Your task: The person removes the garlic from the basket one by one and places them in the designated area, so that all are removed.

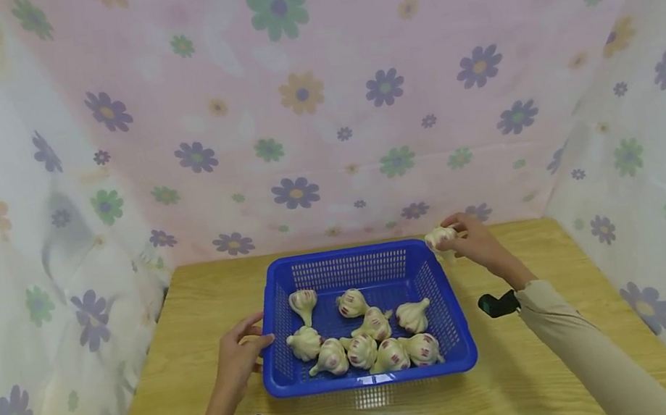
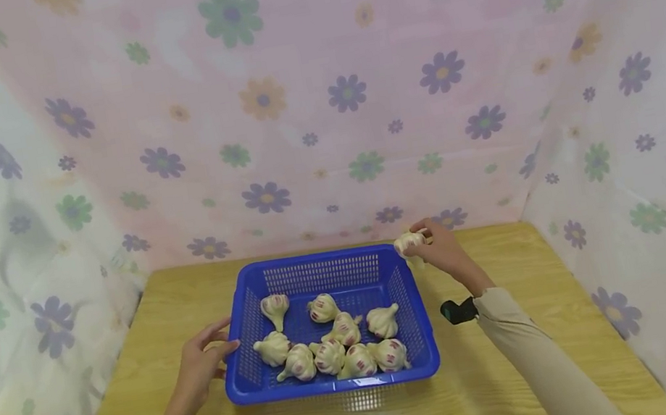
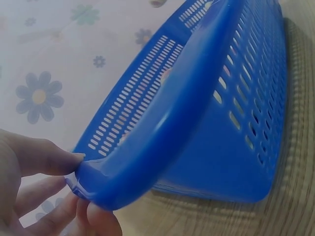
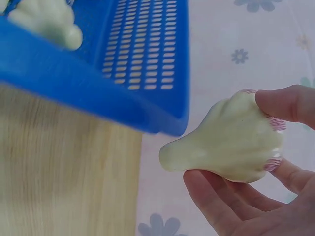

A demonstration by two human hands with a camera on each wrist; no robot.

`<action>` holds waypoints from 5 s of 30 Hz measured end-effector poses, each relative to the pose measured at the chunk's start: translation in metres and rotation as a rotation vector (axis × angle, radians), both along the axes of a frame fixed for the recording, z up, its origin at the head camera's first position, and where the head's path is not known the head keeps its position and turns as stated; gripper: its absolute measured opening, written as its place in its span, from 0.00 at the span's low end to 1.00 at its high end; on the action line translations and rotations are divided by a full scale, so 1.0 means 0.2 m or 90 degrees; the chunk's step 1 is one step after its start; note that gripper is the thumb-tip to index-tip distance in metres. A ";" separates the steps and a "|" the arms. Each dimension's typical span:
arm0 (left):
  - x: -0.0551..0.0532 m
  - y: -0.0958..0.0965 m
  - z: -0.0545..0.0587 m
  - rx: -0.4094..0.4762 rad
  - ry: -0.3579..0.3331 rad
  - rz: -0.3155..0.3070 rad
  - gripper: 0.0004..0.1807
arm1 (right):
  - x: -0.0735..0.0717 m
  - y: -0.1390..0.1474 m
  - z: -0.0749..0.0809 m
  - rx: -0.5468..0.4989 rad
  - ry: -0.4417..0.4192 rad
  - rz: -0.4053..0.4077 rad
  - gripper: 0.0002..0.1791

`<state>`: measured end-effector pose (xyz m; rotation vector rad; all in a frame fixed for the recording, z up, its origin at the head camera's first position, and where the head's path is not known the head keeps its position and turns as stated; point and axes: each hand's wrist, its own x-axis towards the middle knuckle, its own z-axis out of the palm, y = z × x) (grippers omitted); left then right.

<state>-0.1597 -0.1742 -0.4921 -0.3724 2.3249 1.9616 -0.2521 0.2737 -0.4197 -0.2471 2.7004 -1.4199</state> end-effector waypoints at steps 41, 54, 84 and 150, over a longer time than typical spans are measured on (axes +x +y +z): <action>0.02 -0.02 -0.03 -0.006 0.014 0.023 0.25 | -0.12 0.16 -0.33 -0.024 -0.054 -0.073 0.34; -0.03 -0.03 -0.14 -0.011 -0.030 0.033 0.26 | -0.15 0.19 -0.45 -0.051 -0.076 -0.081 0.31; -0.02 -0.04 -0.12 0.048 -0.034 0.039 0.29 | -0.15 0.20 -0.54 -0.007 -0.101 -0.087 0.37; 0.00 -0.04 -0.11 0.064 -0.012 0.031 0.28 | -0.01 -0.24 -0.06 0.028 -0.007 0.203 0.26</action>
